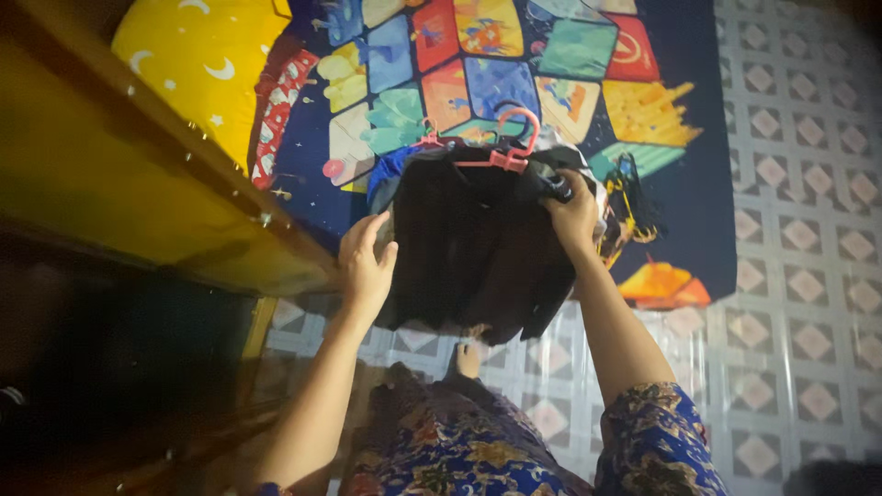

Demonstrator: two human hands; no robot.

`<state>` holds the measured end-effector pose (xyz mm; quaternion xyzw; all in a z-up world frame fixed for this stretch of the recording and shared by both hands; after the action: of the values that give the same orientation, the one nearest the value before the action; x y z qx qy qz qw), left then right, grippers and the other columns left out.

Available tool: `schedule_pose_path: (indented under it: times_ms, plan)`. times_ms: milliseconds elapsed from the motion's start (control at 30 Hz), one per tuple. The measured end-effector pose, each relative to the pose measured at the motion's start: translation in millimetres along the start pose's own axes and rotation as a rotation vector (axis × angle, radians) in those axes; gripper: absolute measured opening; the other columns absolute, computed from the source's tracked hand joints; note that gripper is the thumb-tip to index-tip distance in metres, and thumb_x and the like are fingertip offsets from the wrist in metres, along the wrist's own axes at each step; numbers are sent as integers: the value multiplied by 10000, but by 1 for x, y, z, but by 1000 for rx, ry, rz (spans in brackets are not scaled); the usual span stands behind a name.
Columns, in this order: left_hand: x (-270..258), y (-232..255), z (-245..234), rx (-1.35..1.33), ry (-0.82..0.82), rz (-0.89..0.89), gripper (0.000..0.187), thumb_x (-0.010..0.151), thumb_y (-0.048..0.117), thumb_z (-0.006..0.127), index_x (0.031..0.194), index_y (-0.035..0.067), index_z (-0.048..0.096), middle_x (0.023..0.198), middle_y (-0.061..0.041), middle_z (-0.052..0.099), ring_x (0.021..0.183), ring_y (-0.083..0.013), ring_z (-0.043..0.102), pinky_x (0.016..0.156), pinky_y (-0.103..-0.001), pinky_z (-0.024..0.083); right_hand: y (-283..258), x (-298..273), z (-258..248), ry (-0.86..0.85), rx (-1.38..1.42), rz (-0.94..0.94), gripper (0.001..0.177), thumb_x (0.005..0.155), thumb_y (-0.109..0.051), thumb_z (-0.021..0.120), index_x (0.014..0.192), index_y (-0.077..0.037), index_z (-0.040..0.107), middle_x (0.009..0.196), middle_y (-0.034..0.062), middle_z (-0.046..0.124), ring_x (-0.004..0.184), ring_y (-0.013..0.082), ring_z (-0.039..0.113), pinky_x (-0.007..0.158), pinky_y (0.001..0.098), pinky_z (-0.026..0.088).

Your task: The person removes several garments from a wardrobe and places them on a bed. They take out a patterned dress, a beige shirt, a black shirt, a green patterned top, a white shirt, and a brown shirt, handling each item one at a time.

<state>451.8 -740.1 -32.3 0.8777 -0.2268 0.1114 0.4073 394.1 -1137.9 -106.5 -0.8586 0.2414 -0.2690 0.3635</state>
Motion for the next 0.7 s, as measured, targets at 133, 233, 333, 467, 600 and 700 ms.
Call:
schedule_pose_path:
  times_ms: [133,233,333,467,600,700]
  plan:
    - [16,5,24,34,34,-27,529,830,79,776,1339,84,632,1301,-158,648,1235,-368,579,1080,-476,422,51,42,33,-81,-8,115,616,667,-112,895,1250,-127,697,1109,139,751,1048,323,708,922,407,517]
    - [29,7,35,43,32,-47,529,829,72,773,1338,83,628,1308,-156,651,1238,-364,584,1079,-472,431,85,78,62,-127,-23,172,638,676,-117,883,1279,-108,676,1105,152,746,1030,321,710,916,405,522]
    - [41,12,46,75,41,-50,540,826,66,776,1344,82,625,1306,-162,646,1237,-368,581,1074,-478,430,109,108,80,-111,14,98,651,700,-95,852,1315,-65,642,1177,174,715,1046,342,694,931,415,519]
    - [50,18,57,84,51,-47,546,829,62,772,1351,82,611,1313,-161,643,1247,-367,579,1083,-480,426,119,124,82,-8,-38,-56,599,771,-52,808,1345,-45,640,1205,225,637,1096,418,629,956,451,503]
    - [54,25,68,59,29,-75,534,839,63,758,1351,89,607,1320,-144,649,1251,-362,578,1083,-473,432,100,109,74,-80,-14,-173,521,832,-42,777,1336,-70,649,1215,208,635,1128,407,616,989,465,492]
    - [55,29,76,93,1,-84,537,828,70,765,1341,87,606,1306,-145,649,1238,-365,578,1064,-487,421,81,75,66,-145,-62,-148,495,852,-62,771,1332,-106,658,1221,201,639,1116,398,609,974,472,486]
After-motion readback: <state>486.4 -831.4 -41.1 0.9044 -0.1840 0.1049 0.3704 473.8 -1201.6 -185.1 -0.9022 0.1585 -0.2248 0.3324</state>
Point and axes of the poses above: each hand's wrist, its own x-axis towards the middle knuckle, its own z-axis out of the palm, y = z × x, the point moved 7 cm from there along x, towards the middle knuckle
